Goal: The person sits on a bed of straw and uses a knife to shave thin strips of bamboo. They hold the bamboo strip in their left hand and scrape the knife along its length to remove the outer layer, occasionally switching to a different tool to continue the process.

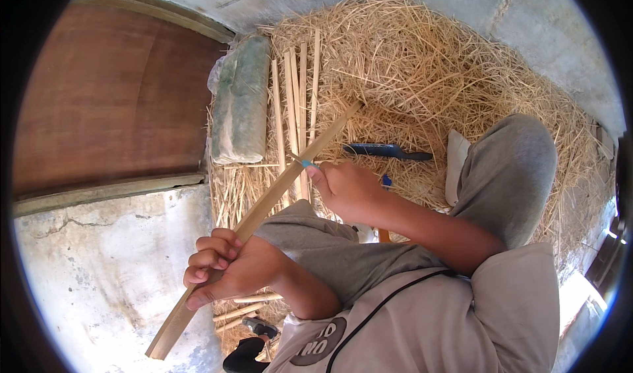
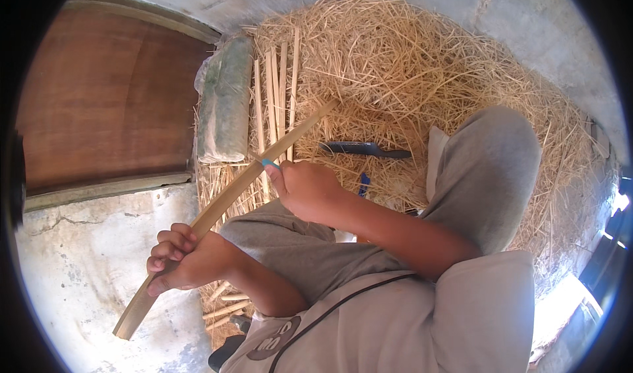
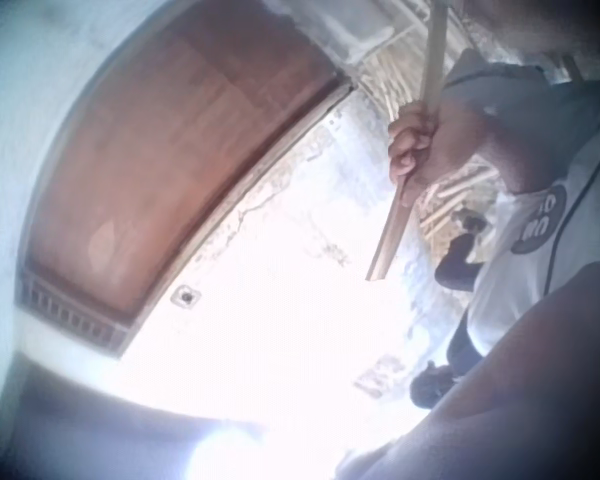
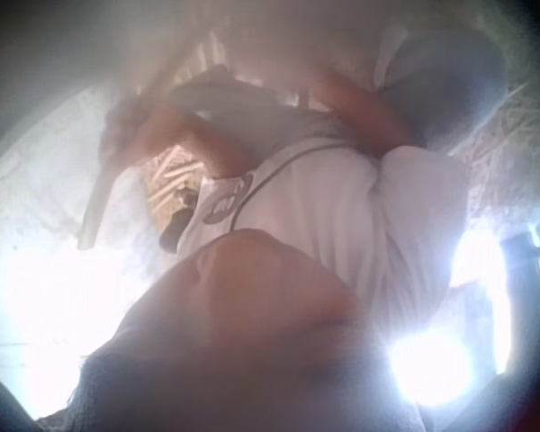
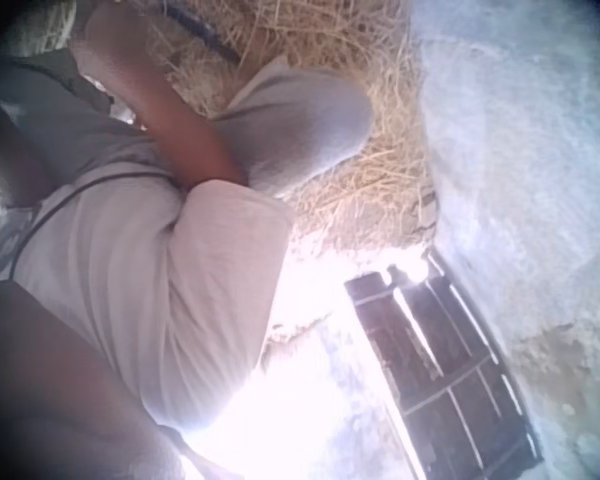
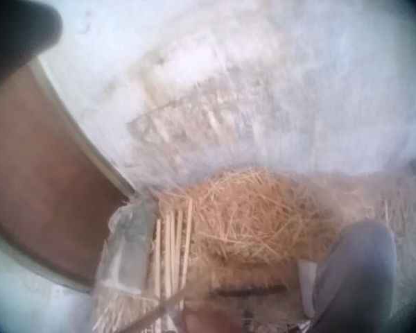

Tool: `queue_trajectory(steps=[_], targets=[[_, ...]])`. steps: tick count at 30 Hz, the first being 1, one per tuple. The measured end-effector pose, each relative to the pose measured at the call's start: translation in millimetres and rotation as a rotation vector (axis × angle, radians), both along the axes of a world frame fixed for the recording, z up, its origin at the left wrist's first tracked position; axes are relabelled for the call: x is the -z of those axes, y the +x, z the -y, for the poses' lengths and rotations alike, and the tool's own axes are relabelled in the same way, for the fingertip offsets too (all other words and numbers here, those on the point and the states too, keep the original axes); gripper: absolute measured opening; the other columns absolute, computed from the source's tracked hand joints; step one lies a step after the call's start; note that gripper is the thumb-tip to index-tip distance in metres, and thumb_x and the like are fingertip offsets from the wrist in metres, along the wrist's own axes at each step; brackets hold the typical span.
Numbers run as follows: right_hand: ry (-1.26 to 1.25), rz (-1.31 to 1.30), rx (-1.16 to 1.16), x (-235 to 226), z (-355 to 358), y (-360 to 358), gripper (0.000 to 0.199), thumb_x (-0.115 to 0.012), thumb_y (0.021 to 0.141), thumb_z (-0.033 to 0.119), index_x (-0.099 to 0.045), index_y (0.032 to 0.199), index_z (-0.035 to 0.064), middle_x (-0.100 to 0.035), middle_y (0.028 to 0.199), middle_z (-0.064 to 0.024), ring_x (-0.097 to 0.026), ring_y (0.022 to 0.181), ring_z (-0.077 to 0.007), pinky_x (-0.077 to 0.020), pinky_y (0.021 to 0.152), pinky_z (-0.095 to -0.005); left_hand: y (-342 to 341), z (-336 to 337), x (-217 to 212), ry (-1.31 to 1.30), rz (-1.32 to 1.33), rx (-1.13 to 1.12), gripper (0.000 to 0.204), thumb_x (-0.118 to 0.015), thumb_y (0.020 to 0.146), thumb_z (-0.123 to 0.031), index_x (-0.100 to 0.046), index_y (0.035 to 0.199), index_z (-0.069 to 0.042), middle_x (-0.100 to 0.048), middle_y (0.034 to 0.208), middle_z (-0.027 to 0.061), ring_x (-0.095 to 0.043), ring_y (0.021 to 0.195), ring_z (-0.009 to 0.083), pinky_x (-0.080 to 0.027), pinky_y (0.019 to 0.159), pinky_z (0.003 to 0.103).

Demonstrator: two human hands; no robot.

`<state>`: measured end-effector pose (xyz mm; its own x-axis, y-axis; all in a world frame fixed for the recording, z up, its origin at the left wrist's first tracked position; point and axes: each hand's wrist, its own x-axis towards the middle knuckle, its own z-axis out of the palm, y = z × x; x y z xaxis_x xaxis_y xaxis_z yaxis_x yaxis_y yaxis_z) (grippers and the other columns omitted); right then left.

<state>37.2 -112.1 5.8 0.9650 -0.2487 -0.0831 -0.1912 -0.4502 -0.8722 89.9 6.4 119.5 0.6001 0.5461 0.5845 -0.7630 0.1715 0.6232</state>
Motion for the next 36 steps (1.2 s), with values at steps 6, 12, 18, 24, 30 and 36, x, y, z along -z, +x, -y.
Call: queue_trajectory(steps=[6, 12, 18, 24, 30, 36], targets=[[-0.043, -0.002, -0.061, -1, 4, -4, 0.061, -0.03, 0.112, 0.042, -0.067, 0.087, 0.0007, -0.065, 0.063, -0.0188, -0.066, 0.059, -0.0417, -0.0548, 0.06, -0.0524, -1, -9, 10, -0.002, 0.019, 0.084, 0.058, -0.025, 0.105, -0.068, -0.039, 0.084, -0.016, -0.025, 0.06, -0.0034, -0.021, 0.05, 0.0097, -0.021, 0.042, 0.022], [-0.022, 0.003, -0.024, -8, -3, 2, 0.063, -0.029, 0.112, 0.043, -0.067, 0.085, 0.0004, -0.065, 0.064, -0.0202, -0.068, 0.064, -0.0421, -0.0545, 0.063, -0.0536, 2, -15, 4, -0.009, 0.023, 0.089, 0.058, -0.027, 0.105, -0.068, -0.042, 0.085, -0.016, -0.028, 0.058, -0.0023, -0.028, 0.049, 0.0101, -0.028, 0.04, 0.023], [0.122, -0.107, -0.047, 11, 14, 8, 0.057, -0.031, 0.112, 0.041, -0.065, 0.094, -0.001, -0.063, 0.065, -0.0227, -0.066, 0.063, -0.0442, -0.0533, 0.063, -0.0555, 3, -16, 10, -0.003, 0.035, 0.162, 0.058, -0.027, 0.104, -0.069, -0.042, 0.085, -0.017, -0.028, 0.057, -0.0024, -0.029, 0.046, 0.0094, -0.027, 0.038, 0.022], [0.078, -0.03, -0.055, 7, 1, 5, 0.057, -0.032, 0.112, 0.04, -0.065, 0.092, -0.003, -0.064, 0.066, -0.0224, -0.066, 0.062, -0.0432, -0.0534, 0.063, -0.055, -2, -18, 8, -0.004, 0.072, 0.175, 0.058, -0.025, 0.104, -0.069, -0.041, 0.084, -0.017, -0.028, 0.057, -0.0032, -0.025, 0.044, 0.008, -0.023, 0.037, 0.021], [0.151, -0.109, -0.086, 10, 6, 7, 0.064, -0.031, 0.112, 0.043, -0.066, 0.081, -0.0011, -0.061, 0.06, -0.0229, -0.064, 0.061, -0.0444, -0.0522, 0.064, -0.0555, 3, -24, 9, -0.018, 0.129, 0.214, 0.058, -0.021, 0.106, -0.065, -0.04, 0.083, -0.016, -0.029, 0.053, -0.0026, -0.028, 0.04, 0.0073, -0.027, 0.032, 0.021], [0.084, -0.037, -0.134, -16, 8, 0, 0.064, -0.03, 0.111, 0.045, -0.066, 0.084, -0.0003, -0.064, 0.065, -0.0216, -0.067, 0.065, -0.0427, -0.0538, 0.068, -0.0543, 11, -34, 21, 0.066, 0.19, 0.398, 0.062, -0.019, 0.105, -0.067, -0.041, 0.082, -0.015, -0.035, 0.052, -0.0002, -0.029, 0.039, 0.0085, -0.028, 0.032, 0.022]])
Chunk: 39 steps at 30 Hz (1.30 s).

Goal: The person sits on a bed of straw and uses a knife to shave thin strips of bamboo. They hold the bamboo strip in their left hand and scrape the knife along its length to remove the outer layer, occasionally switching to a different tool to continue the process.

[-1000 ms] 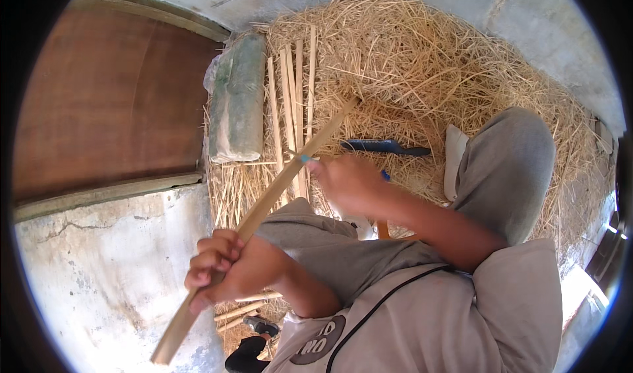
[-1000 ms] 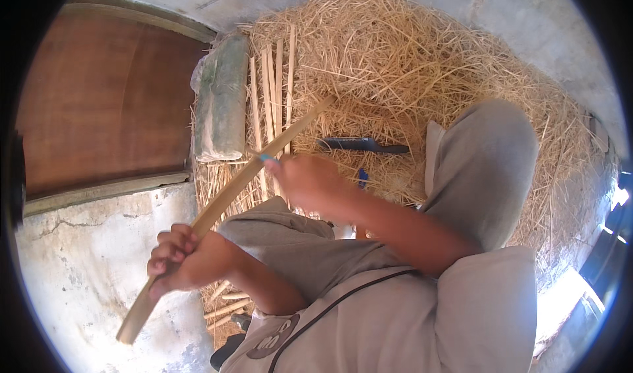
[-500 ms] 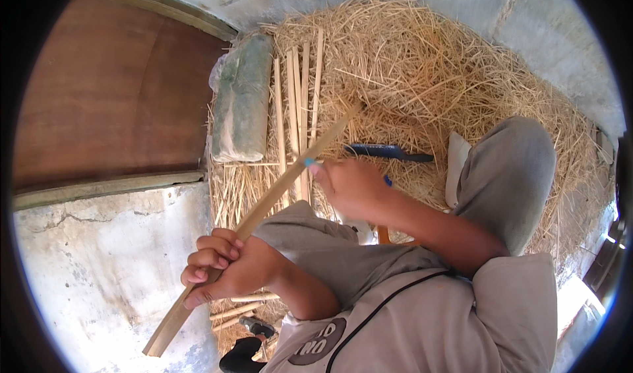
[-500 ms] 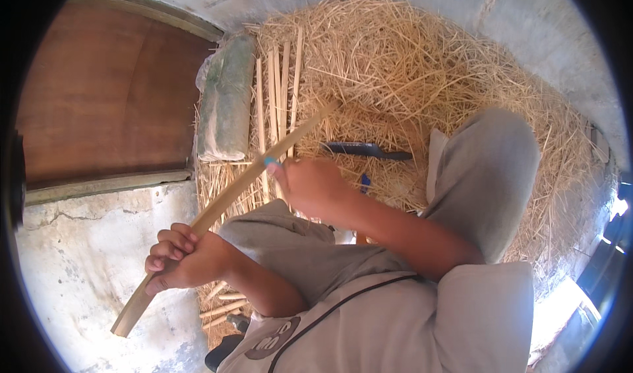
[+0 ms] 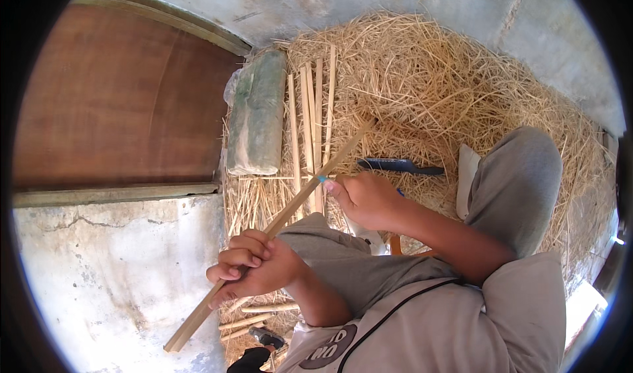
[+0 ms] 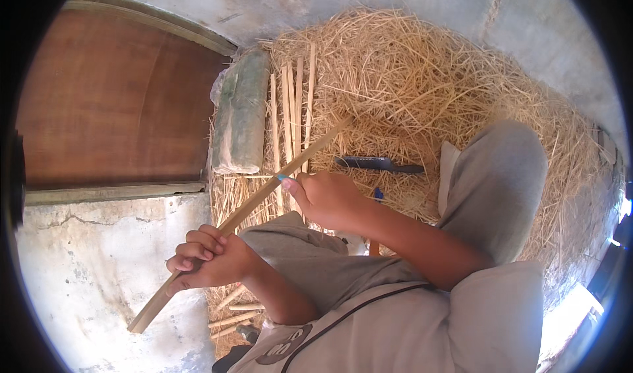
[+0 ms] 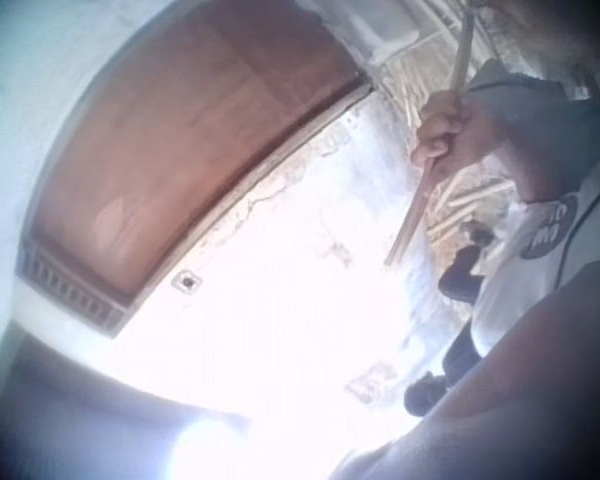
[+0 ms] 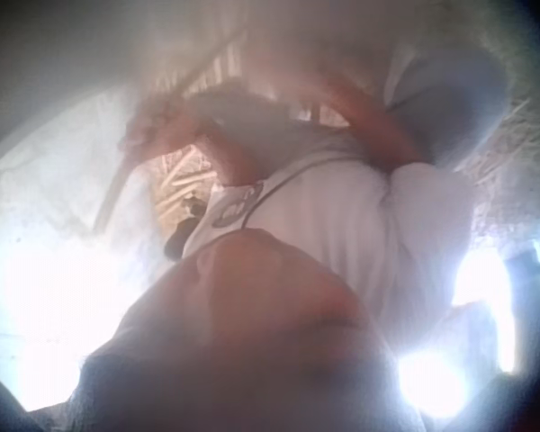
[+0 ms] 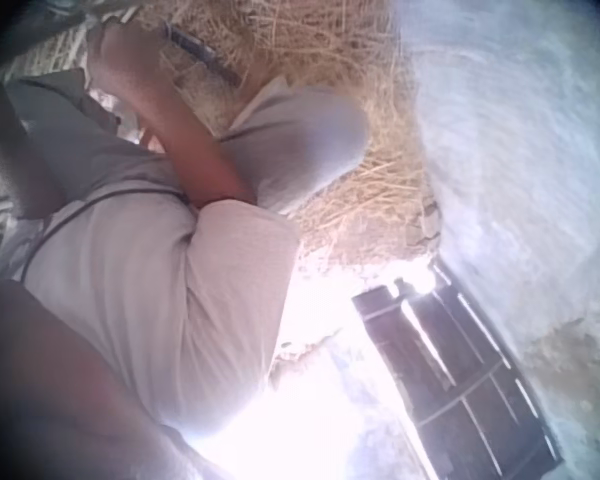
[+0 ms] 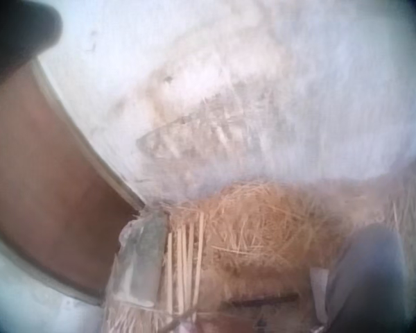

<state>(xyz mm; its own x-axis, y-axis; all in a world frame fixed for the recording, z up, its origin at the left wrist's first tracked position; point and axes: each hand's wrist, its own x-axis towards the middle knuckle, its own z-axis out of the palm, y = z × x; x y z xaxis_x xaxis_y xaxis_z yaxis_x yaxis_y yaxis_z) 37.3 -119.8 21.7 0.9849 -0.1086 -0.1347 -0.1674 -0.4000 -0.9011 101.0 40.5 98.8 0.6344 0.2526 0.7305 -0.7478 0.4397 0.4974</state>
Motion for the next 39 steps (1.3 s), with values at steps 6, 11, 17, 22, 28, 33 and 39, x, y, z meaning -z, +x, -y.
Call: queue_trajectory(steps=[6, 11, 17, 22, 28, 33, 39], targets=[[-0.108, 0.052, 0.047, -8, -9, 0, 0.063, -0.031, 0.111, 0.045, -0.068, 0.084, 0.0011, -0.065, 0.065, -0.0208, -0.066, 0.061, -0.042, -0.0544, 0.062, -0.0526, 5, -6, -5, 0.015, -0.097, 0.071, 0.068, -0.018, 0.103, -0.072, -0.042, 0.079, -0.013, -0.041, 0.054, 0.0029, -0.035, 0.04, 0.0121, -0.03, 0.036, 0.024], [-0.09, 0.013, 0.096, 10, -10, -3, 0.064, -0.029, 0.112, 0.044, -0.068, 0.083, 0.0025, -0.063, 0.062, -0.0197, -0.066, 0.059, -0.0403, -0.0544, 0.062, -0.0525, -1, -12, -1, 0.03, -0.087, 0.148, 0.07, -0.019, 0.102, -0.074, -0.039, 0.075, -0.013, -0.039, 0.052, 0.0026, -0.034, 0.04, 0.0129, -0.03, 0.036, 0.025], [-0.01, 0.02, 0.015, -3, -12, -4, 0.064, -0.027, 0.112, 0.045, -0.066, 0.086, 0.0011, -0.062, 0.06, -0.0187, -0.067, 0.062, -0.0393, -0.0542, 0.066, -0.0538, -3, -8, -3, 0.008, -0.068, 0.109, 0.069, -0.019, 0.102, -0.074, -0.037, 0.074, -0.013, -0.035, 0.051, 0.0021, -0.032, 0.039, 0.0135, -0.032, 0.036, 0.027], [0.044, -0.134, 0.017, 14, 0, 5, 0.063, -0.028, 0.112, 0.045, -0.065, 0.087, 0.0015, -0.064, 0.066, -0.0207, -0.067, 0.065, -0.0419, -0.0544, 0.068, -0.0548, -2, 0, -2, -0.006, -0.105, 0.022, 0.068, -0.019, 0.103, -0.073, -0.036, 0.074, -0.014, -0.032, 0.051, 0.0013, -0.032, 0.04, 0.0135, -0.034, 0.036, 0.028], [-0.074, 0.058, 0.093, 4, -14, -1, 0.065, -0.027, 0.112, 0.042, -0.066, 0.079, 0.002, -0.064, 0.065, -0.0193, -0.067, 0.064, -0.0396, -0.0547, 0.068, -0.0547, 1, -13, -1, 0.035, -0.038, 0.184, 0.068, -0.021, 0.102, -0.075, -0.034, 0.074, -0.015, -0.03, 0.051, -0.0003, -0.027, 0.041, 0.0127, -0.026, 0.036, 0.027], [0.012, -0.182, -0.011, 12, 18, 3, 0.062, -0.028, 0.112, 0.044, -0.066, 0.09, 0.0007, -0.068, 0.077, -0.0229, -0.068, 0.074, -0.0445, -0.0528, 0.073, -0.0576, -1, -7, -3, 0.091, -0.036, 0.228, 0.069, -0.022, 0.1, -0.078, -0.033, 0.073, -0.015, -0.028, 0.05, -0.0009, -0.022, 0.041, 0.0118, -0.02, 0.037, 0.028], [-0.041, 0.03, -0.012, 4, 3, -7, 0.066, -0.028, 0.112, 0.046, -0.066, 0.08, 0.0007, -0.065, 0.069, -0.0222, -0.067, 0.067, -0.0426, -0.0537, 0.071, -0.0557, -1, -10, -2, 0.115, -0.01, 0.331, 0.072, -0.028, 0.094, -0.084, -0.033, 0.07, -0.016, -0.027, 0.049, -0.0013, -0.024, 0.041, 0.0114, -0.022, 0.037, 0.027]])
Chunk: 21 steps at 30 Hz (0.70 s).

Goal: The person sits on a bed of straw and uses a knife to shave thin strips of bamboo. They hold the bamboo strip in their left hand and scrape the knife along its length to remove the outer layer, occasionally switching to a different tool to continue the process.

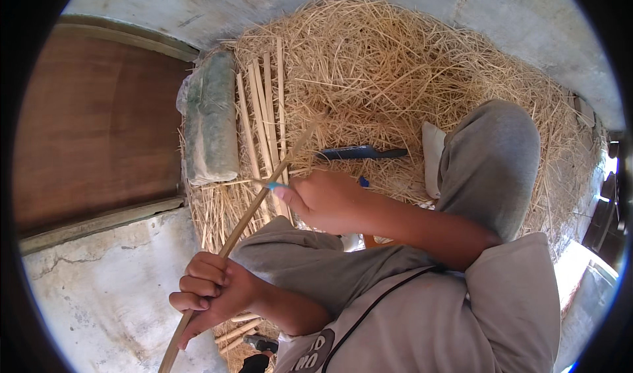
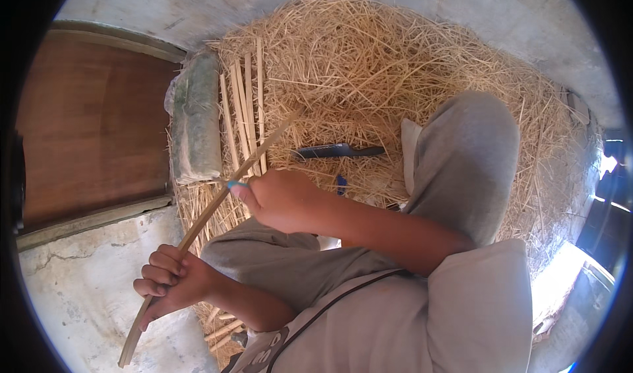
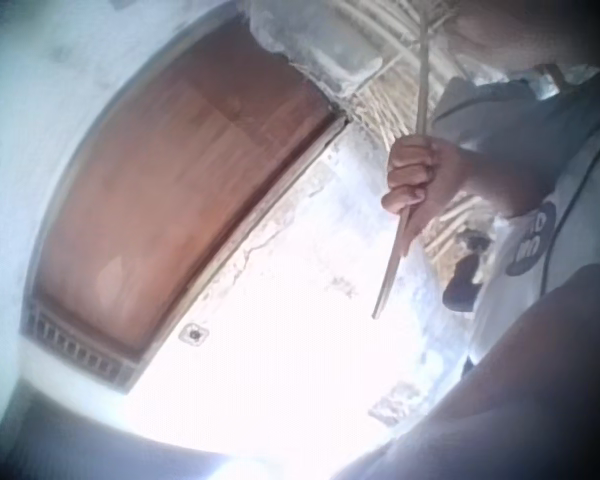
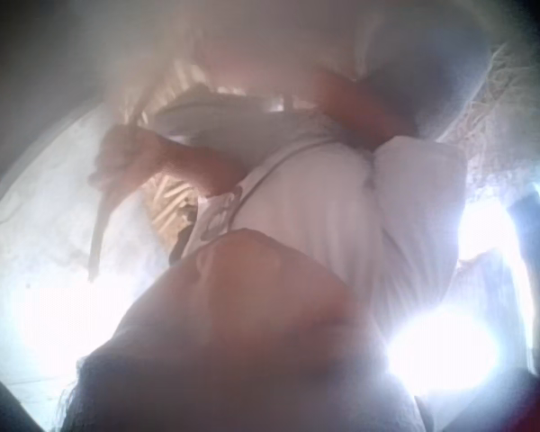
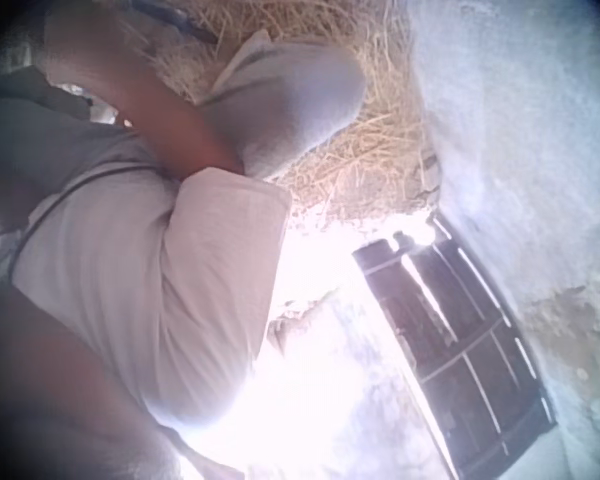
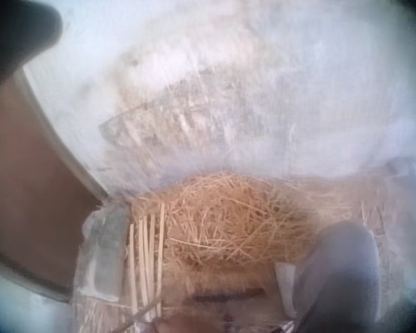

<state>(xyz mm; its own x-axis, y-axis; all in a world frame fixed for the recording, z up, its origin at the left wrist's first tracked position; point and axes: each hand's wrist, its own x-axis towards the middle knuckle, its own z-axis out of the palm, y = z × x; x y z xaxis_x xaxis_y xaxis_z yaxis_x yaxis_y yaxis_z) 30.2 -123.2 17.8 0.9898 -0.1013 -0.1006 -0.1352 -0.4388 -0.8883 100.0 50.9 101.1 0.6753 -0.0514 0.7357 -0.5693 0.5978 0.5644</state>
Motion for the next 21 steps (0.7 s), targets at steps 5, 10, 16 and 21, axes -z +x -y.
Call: queue_trajectory(steps=[5, 10, 16, 21], targets=[[0.023, -0.027, -0.018, 6, 6, 5, 0.056, -0.035, 0.11, 0.043, -0.067, 0.092, 0.0016, -0.067, 0.072, -0.0221, -0.068, 0.073, -0.0446, -0.0521, 0.071, -0.0564, 17, -10, -2, 0.057, -0.001, 0.237, 0.076, -0.031, 0.088, -0.089, -0.036, 0.067, -0.016, -0.028, 0.05, -0.0019, -0.026, 0.042, 0.0118, -0.026, 0.042, 0.028], [-0.011, 0.012, 0.008, -24, -2, 1, 0.057, -0.036, 0.11, 0.044, -0.068, 0.09, 0.0015, -0.066, 0.071, -0.0229, -0.068, 0.072, -0.0448, -0.0525, 0.068, -0.0563, 21, -17, -6, 0.073, -0.015, 0.305, 0.077, -0.033, 0.086, -0.09, -0.036, 0.065, -0.016, -0.027, 0.051, -0.0023, -0.026, 0.044, 0.0121, -0.026, 0.045, 0.029], [-0.043, -0.045, 0.014, -7, 1, 5, 0.062, -0.035, 0.11, 0.045, -0.07, 0.082, 0.0018, -0.067, 0.069, -0.0208, -0.07, 0.07, -0.041, -0.0552, 0.07, -0.0535, 22, -17, -1, 0.044, -0.015, 0.344, 0.076, -0.034, 0.086, -0.089, -0.034, 0.064, -0.016, -0.027, 0.051, -0.0024, -0.024, 0.046, 0.0116, -0.024, 0.046, 0.029], [-0.071, 0.068, 0.051, -20, -10, -2, 0.064, -0.033, 0.11, 0.046, -0.069, 0.08, 0.0017, -0.066, 0.066, -0.0203, -0.068, 0.069, -0.0421, -0.0543, 0.07, -0.0552, 22, -17, -1, 0.046, -0.004, 0.359, 0.075, -0.036, 0.086, -0.088, -0.033, 0.064, -0.017, -0.027, 0.05, -0.0031, -0.023, 0.046, 0.0112, -0.021, 0.046, 0.029]])
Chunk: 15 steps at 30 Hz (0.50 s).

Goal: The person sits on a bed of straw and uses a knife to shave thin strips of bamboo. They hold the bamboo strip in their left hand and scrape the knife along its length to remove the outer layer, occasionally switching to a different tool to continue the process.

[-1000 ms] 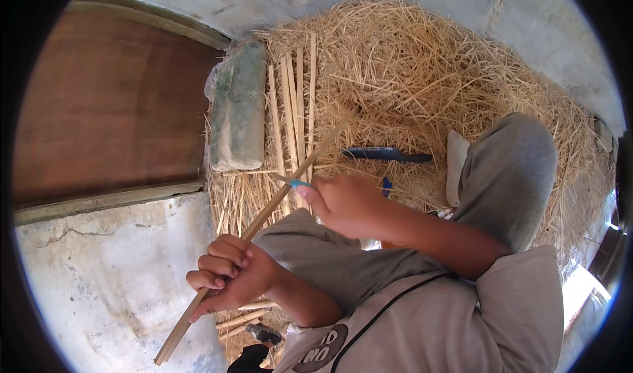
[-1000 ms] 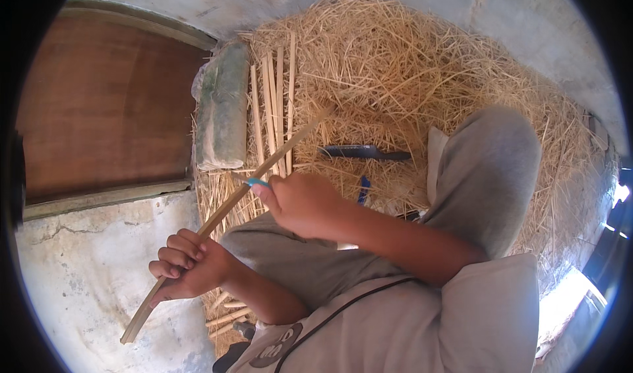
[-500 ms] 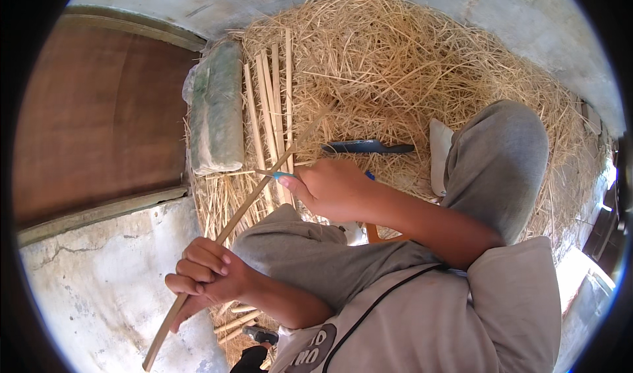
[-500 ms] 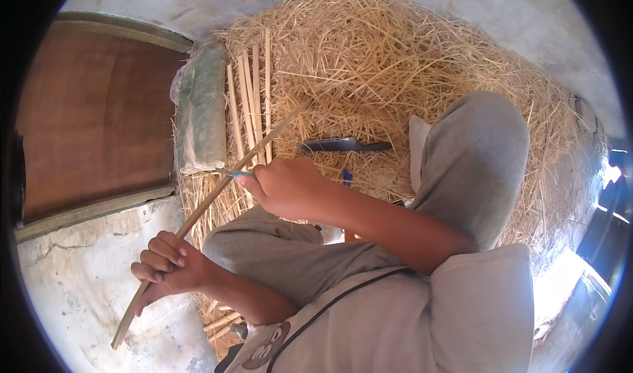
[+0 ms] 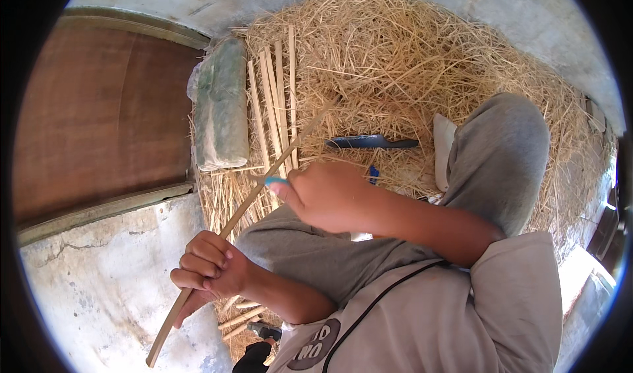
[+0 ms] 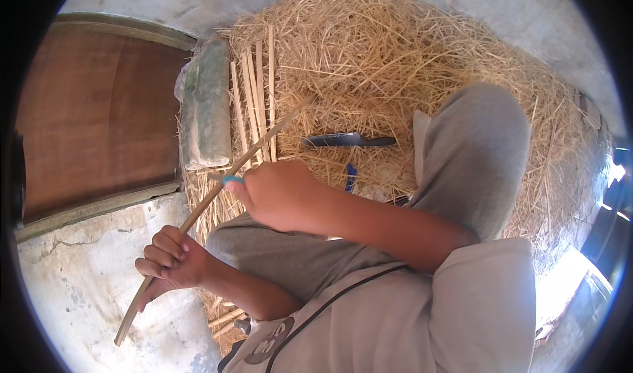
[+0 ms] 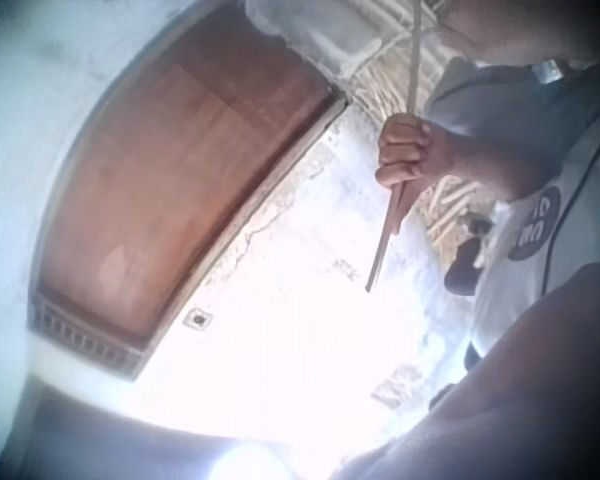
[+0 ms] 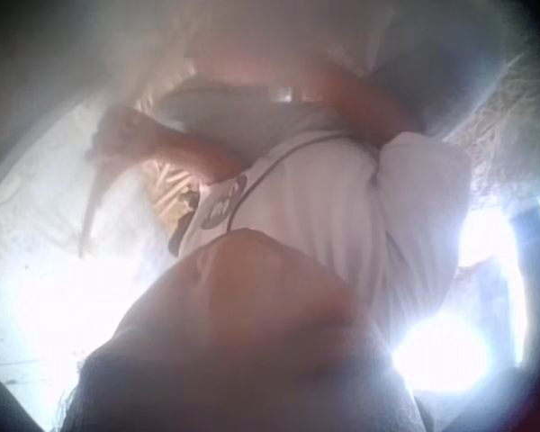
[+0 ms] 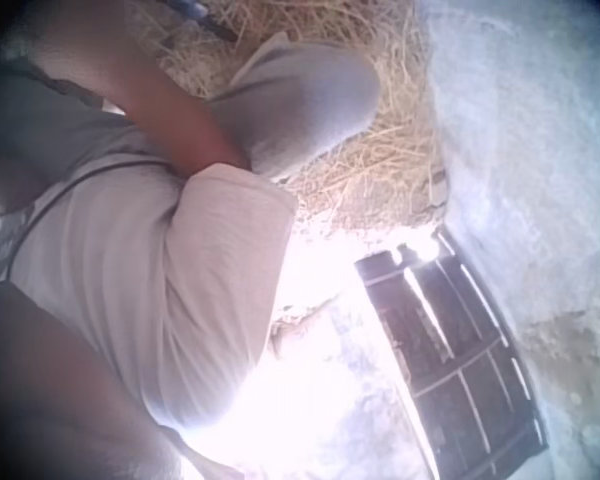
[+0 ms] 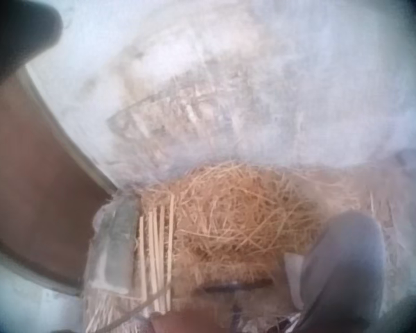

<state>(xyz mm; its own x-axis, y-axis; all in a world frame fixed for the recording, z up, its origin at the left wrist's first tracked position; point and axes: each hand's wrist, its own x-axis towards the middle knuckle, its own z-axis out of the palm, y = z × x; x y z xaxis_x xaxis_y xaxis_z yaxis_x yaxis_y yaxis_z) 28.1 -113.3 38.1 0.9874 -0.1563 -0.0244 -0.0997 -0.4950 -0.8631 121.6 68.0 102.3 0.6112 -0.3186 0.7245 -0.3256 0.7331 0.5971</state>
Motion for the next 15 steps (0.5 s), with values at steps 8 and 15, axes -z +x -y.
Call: queue_trajectory(steps=[8, 15], targets=[[0.058, -0.146, -0.065, 12, 17, 4, 0.064, -0.031, 0.111, 0.047, -0.067, 0.082, 0.0021, -0.064, 0.067, -0.0214, -0.067, 0.07, -0.0446, -0.0536, 0.07, -0.0556, 5, -3, 1, 0.025, 0.08, -0.015, 0.075, -0.033, 0.088, -0.088, -0.035, 0.065, -0.017, -0.032, 0.05, -0.0032, -0.03, 0.04, 0.0096, -0.024, 0.037, 0.024], [0.243, -0.403, -0.102, 31, 36, 12, 0.066, -0.028, 0.112, 0.044, -0.065, 0.082, -0.0002, -0.066, 0.073, -0.0228, -0.067, 0.073, -0.0436, -0.0528, 0.073, -0.0552, 7, -7, 2, 0.018, 0.054, -0.033, 0.074, -0.035, 0.086, -0.089, -0.034, 0.064, -0.018, -0.032, 0.05, -0.0036, -0.028, 0.041, 0.0089, -0.022, 0.039, 0.024]])
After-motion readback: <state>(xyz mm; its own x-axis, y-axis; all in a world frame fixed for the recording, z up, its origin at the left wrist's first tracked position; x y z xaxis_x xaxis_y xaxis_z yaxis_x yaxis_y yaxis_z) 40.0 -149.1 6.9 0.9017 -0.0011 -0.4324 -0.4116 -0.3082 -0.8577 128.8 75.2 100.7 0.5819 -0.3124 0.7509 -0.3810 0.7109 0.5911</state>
